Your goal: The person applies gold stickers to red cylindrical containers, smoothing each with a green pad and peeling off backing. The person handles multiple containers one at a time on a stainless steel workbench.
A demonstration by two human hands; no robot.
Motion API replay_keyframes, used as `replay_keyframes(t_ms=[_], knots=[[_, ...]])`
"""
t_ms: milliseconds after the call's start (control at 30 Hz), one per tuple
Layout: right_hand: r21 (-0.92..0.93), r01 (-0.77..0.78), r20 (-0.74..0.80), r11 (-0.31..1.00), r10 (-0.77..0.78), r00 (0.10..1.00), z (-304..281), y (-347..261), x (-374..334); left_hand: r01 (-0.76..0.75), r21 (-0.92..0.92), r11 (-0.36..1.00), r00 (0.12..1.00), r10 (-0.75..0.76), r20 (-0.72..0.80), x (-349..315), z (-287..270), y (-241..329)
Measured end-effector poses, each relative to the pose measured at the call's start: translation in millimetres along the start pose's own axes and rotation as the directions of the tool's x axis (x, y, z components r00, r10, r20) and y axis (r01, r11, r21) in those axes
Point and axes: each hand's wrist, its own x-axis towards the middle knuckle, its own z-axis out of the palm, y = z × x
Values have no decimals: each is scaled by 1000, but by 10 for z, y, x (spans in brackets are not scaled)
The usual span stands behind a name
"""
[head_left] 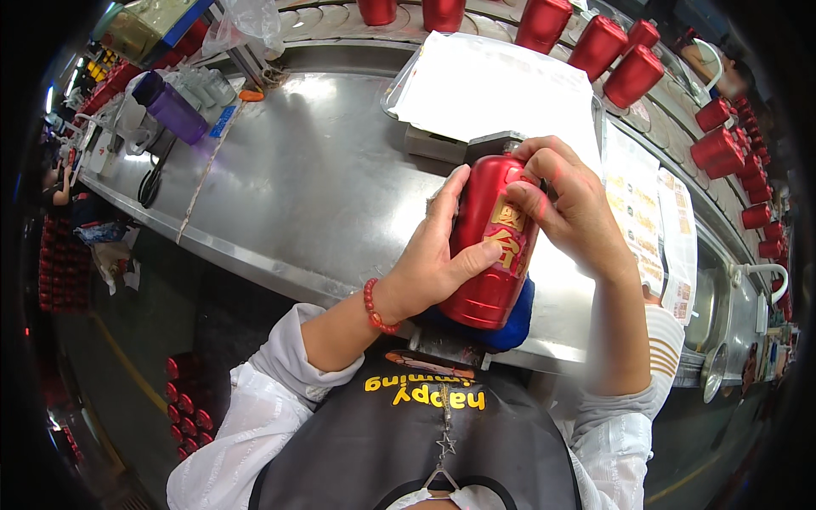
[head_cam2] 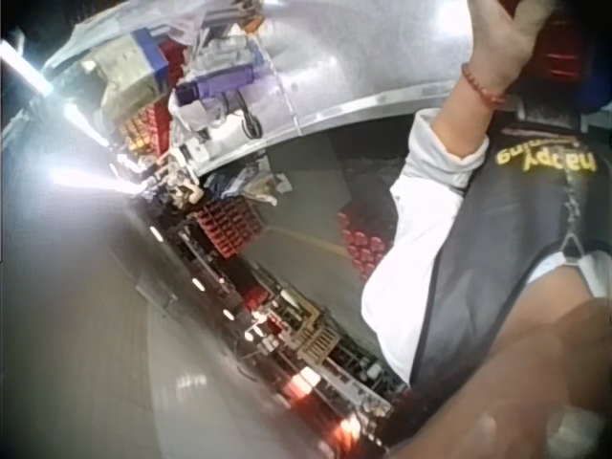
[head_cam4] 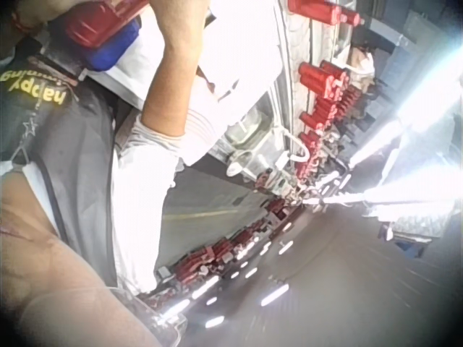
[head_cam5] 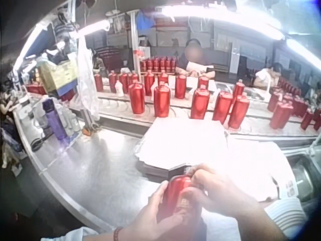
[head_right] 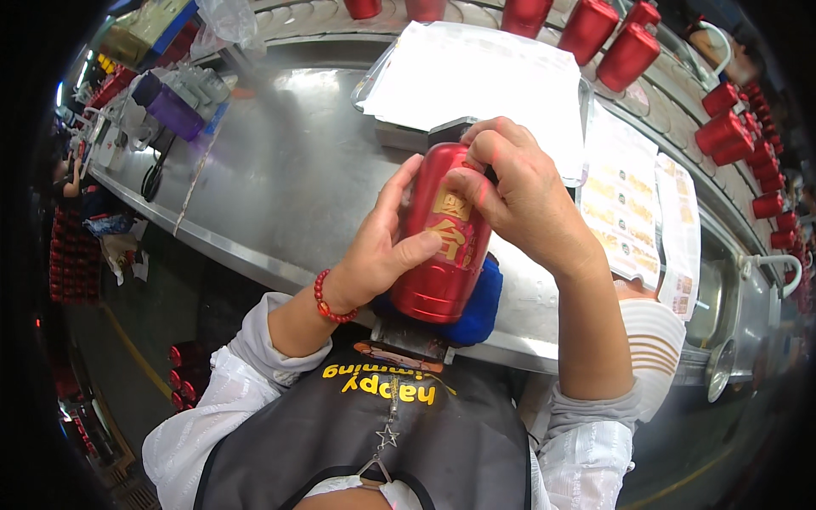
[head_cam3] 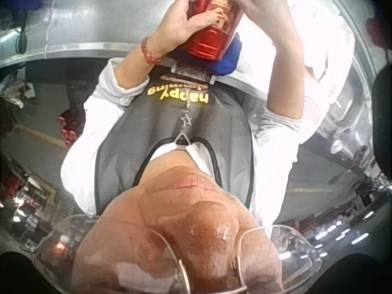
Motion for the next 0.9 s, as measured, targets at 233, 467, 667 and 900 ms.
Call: replay_keyframes(t_ms=[233,467,667,900], knots=[[13,22,-15,1000,-22,1000,21,33,8,14,-83,996,999,-11,36,21,-65,15],[11,26,-13,1000,-26,1000,19,55,20,7,-11,1000,999,-6,49,33,-72,-22],[-15,-18,66,1000,18,998,-23,42,39,22,-65,998,1000,-21,15,29,-21,-3],[-16,-11,68,1000,12,998,-16,30,41,23,-21,1000,1000,-22,15,28,-14,24]])
